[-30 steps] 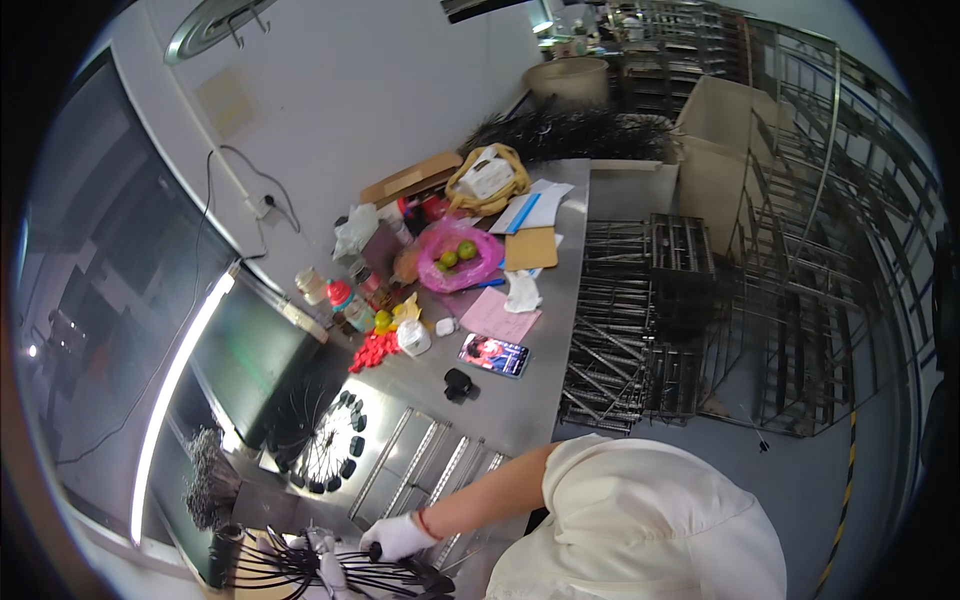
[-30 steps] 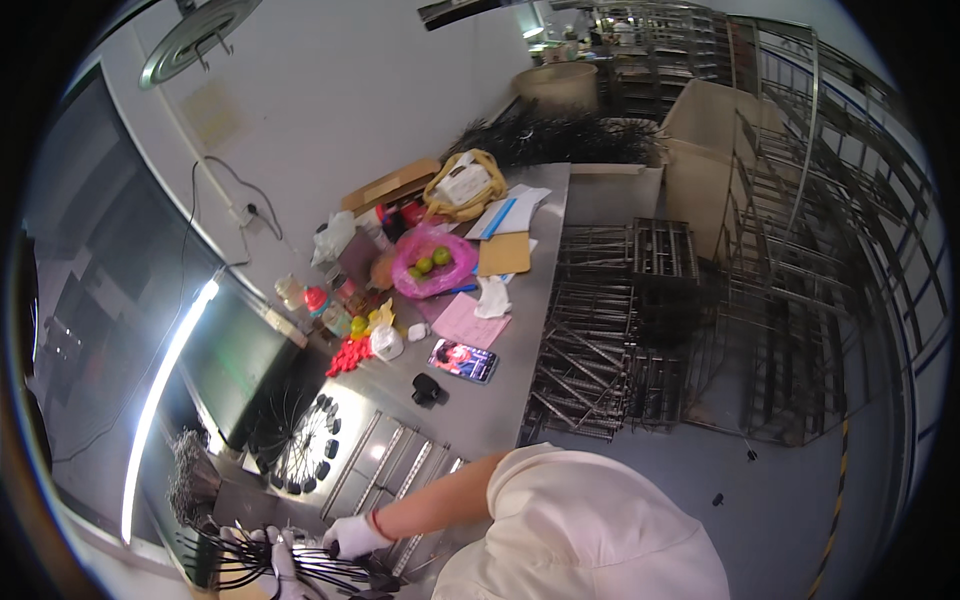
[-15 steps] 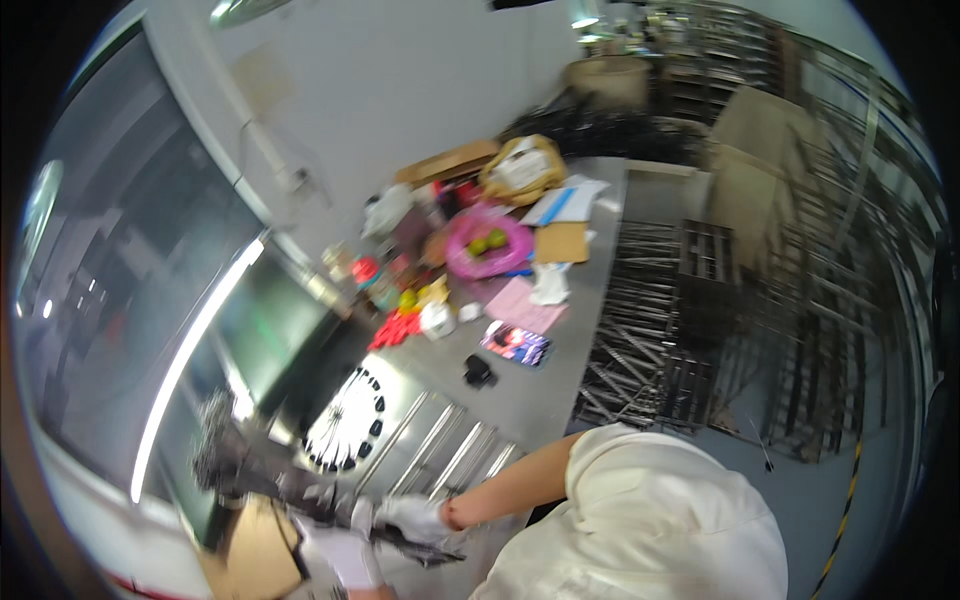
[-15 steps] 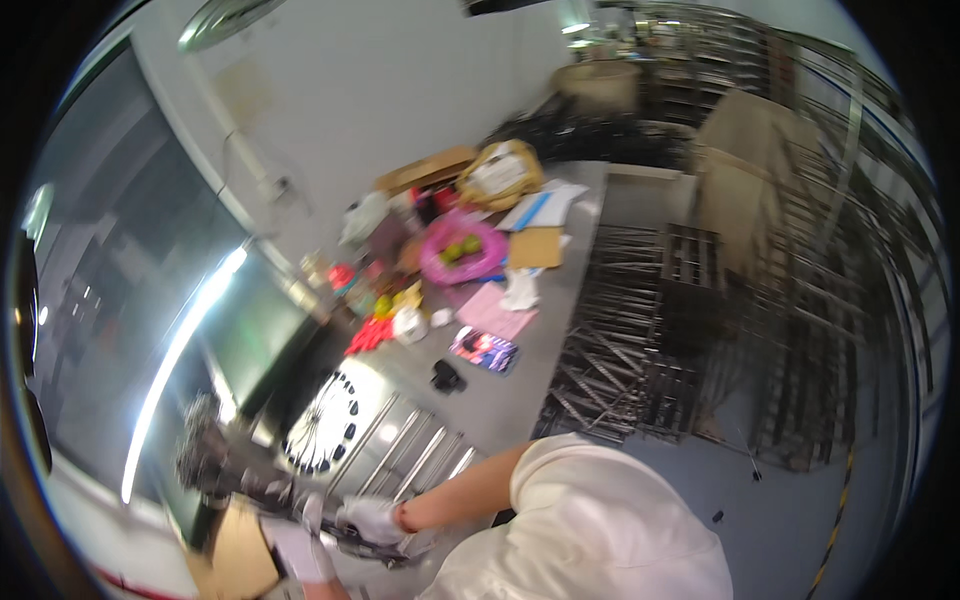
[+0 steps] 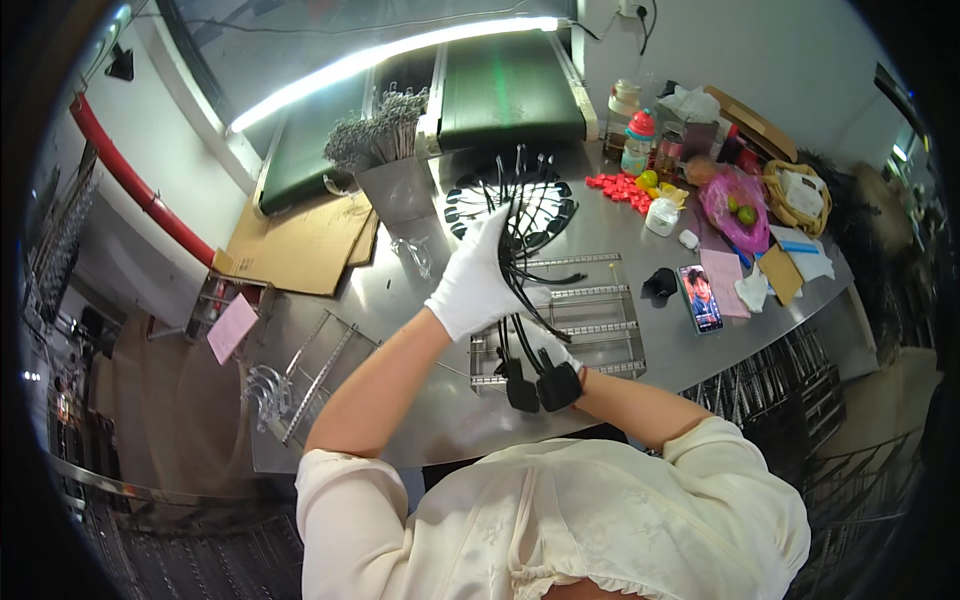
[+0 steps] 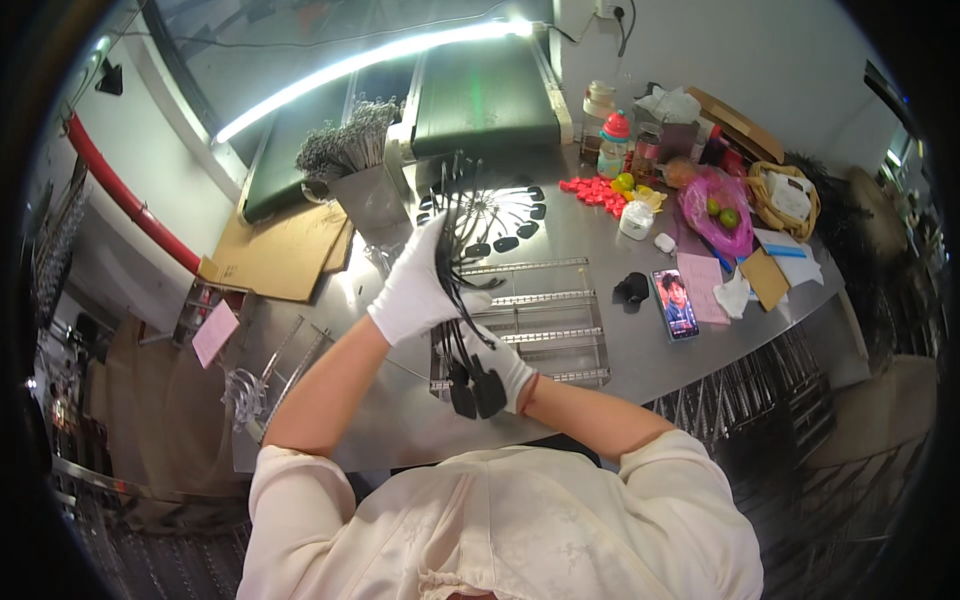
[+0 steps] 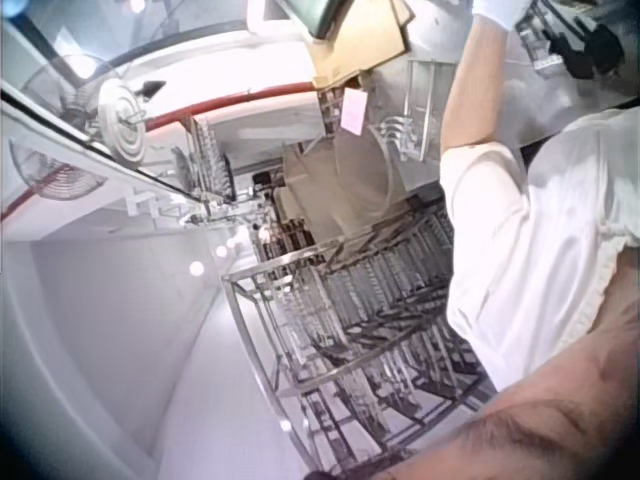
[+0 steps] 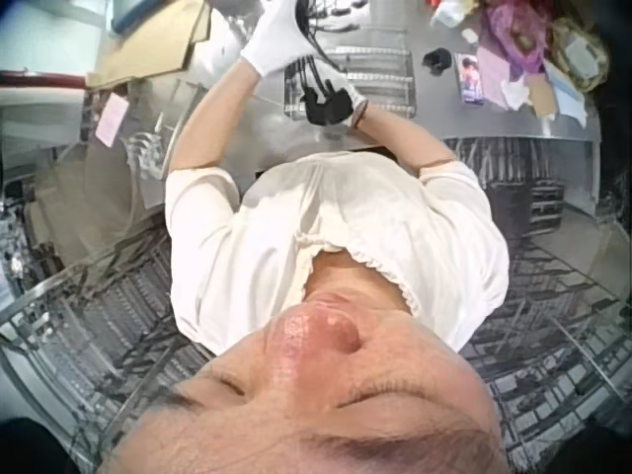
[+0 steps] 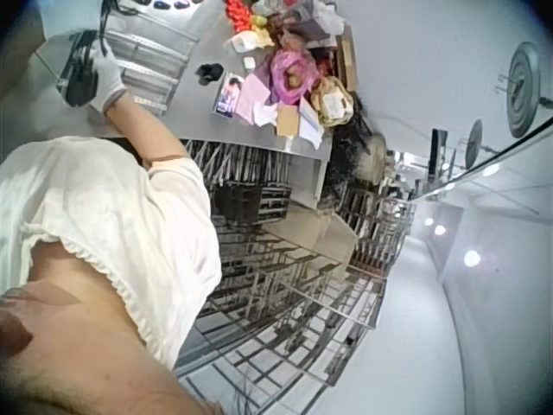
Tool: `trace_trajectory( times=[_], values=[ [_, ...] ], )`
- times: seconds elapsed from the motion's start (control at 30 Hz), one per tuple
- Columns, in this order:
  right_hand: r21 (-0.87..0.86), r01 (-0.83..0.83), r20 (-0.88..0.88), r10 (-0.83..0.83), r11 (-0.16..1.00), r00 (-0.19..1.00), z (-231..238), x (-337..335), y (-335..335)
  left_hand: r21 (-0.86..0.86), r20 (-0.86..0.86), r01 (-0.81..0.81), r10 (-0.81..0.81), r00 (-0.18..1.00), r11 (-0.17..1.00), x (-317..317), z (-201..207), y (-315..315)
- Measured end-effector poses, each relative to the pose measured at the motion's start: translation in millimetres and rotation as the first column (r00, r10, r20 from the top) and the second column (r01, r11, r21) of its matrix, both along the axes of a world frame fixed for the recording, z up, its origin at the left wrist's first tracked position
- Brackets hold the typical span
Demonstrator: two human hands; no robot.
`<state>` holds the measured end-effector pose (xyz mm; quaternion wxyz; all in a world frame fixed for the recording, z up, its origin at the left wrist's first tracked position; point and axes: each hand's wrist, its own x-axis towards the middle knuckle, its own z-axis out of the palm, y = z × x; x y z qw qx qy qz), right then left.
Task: The person repeatedly picks up black plastic components and inserts them into slots on a metal rack, then places clear plastic pieces onto the rack. The person continues this cycle, filling the rack with components.
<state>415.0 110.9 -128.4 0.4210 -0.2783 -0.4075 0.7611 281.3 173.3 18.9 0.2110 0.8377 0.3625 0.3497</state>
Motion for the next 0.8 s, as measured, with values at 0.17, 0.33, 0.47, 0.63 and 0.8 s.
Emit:
trace_trajectory(
  times=[0.17,0.33,0.47,0.63,0.8],
  values=[
    [-0.316,-0.391,-0.499,0.199,0.864,0.843,7.7,35.6,2.6,0.427,-0.04,-0.025,0.047,0.998,0.904,-15.2,4.6,-1.5],
    [0.583,-0.234,0.633,-0.255,0.778,0.731,15.6,16.7,1.2,0.261,-0.187,0.123,-0.075,0.979,0.957,1.3,-1.0,-7.4],
    [0.113,-0.064,0.248,0.035,0.992,0.968,7.7,16.9,-6.8,0.185,-0.207,0.142,-0.103,0.973,0.972,-10.5,10.4,7.6],
    [-0.34,-0.488,-0.512,0.277,0.804,0.813,14.2,41.1,-4.8,0.574,-0.26,0.264,-0.134,0.956,0.775,-17.4,6.8,4.0],
    [0.742,-0.216,0.417,-0.185,0.635,0.89,13.1,18.9,-21.9,0.286,-0.237,0.267,-0.202,0.95,0.92,-24.2,-55.1,27.1]
  ],
)
